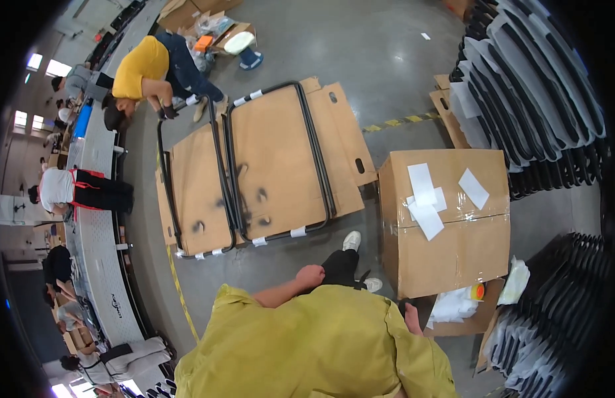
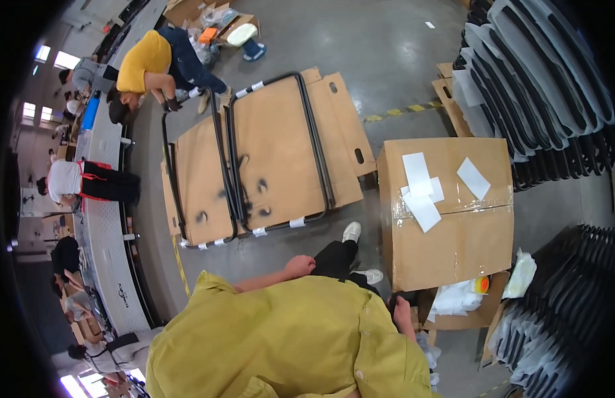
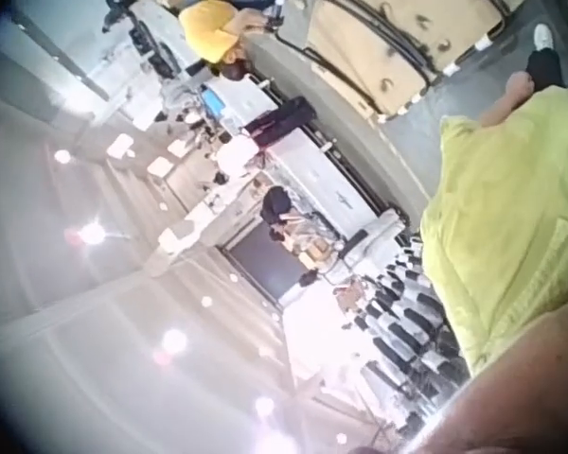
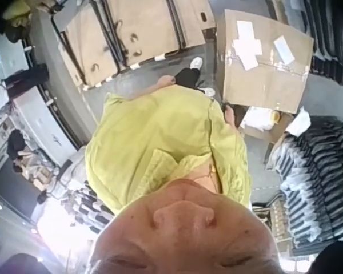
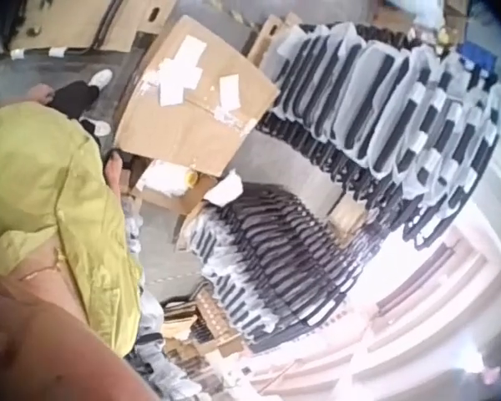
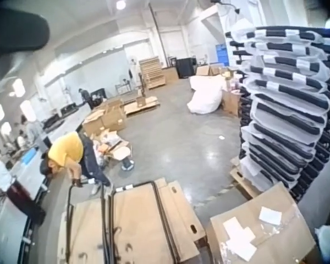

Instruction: Applying protective foam padding to metal frames and preparing them for transport in a warehouse environment.

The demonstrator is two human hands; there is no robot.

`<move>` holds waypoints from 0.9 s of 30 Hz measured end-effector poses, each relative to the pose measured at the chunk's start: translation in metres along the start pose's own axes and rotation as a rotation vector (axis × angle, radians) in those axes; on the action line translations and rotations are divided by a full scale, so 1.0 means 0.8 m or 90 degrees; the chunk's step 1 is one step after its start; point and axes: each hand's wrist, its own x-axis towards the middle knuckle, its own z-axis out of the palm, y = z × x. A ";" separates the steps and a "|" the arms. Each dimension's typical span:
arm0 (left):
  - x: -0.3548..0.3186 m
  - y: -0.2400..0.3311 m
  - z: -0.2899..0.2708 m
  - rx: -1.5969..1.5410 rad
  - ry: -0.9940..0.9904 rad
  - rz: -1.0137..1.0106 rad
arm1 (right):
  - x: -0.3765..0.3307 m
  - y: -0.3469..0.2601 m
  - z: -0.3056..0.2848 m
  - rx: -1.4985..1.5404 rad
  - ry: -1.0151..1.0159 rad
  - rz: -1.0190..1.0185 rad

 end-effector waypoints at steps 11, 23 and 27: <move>-0.009 -0.044 0.009 -0.139 0.129 -0.079 | 0.056 0.032 -0.002 -0.016 -0.103 -0.031; -0.100 -0.097 0.027 -0.312 0.149 -0.282 | 0.106 -0.103 0.051 -0.257 -0.381 -0.081; -0.129 -0.099 0.007 -0.355 0.043 -0.316 | 0.153 0.014 0.081 -0.386 -0.367 -0.078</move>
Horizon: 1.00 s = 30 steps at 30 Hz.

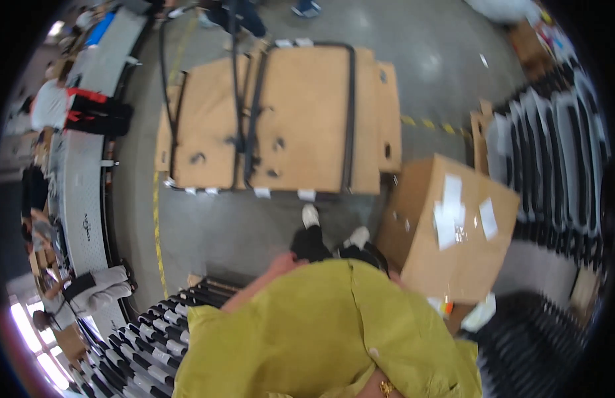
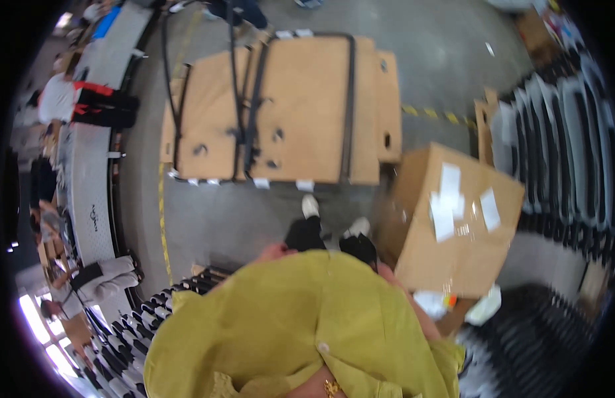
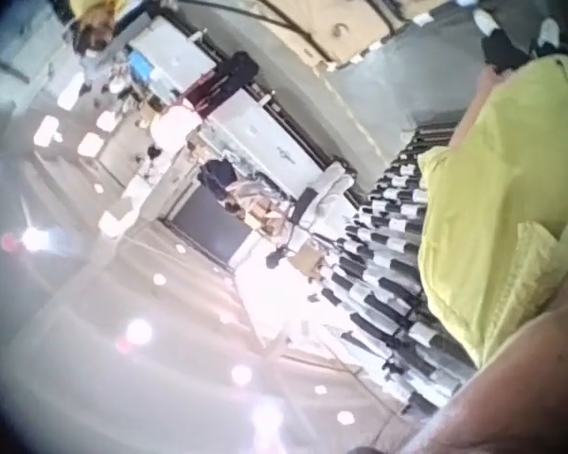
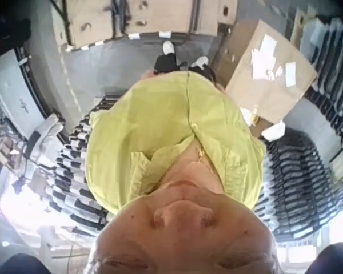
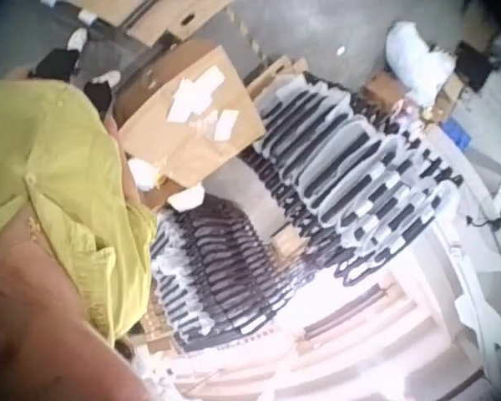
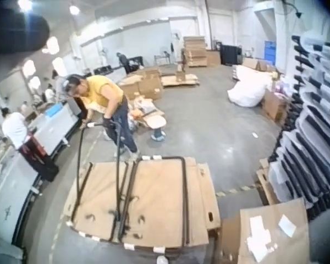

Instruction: Applying protective foam padding to metal frames and preparing them for transport in a warehouse environment.

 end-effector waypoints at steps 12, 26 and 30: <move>0.047 -0.099 -0.041 -0.095 -0.094 0.122 | 0.047 -0.169 -0.083 -0.162 -0.212 -0.047; -0.010 -0.098 -0.016 -0.564 -0.445 0.014 | 0.076 -0.256 -0.105 0.242 -0.743 0.094; -0.014 -0.075 -0.023 -0.369 -0.467 -0.089 | 0.080 -0.225 -0.107 0.374 -0.819 0.117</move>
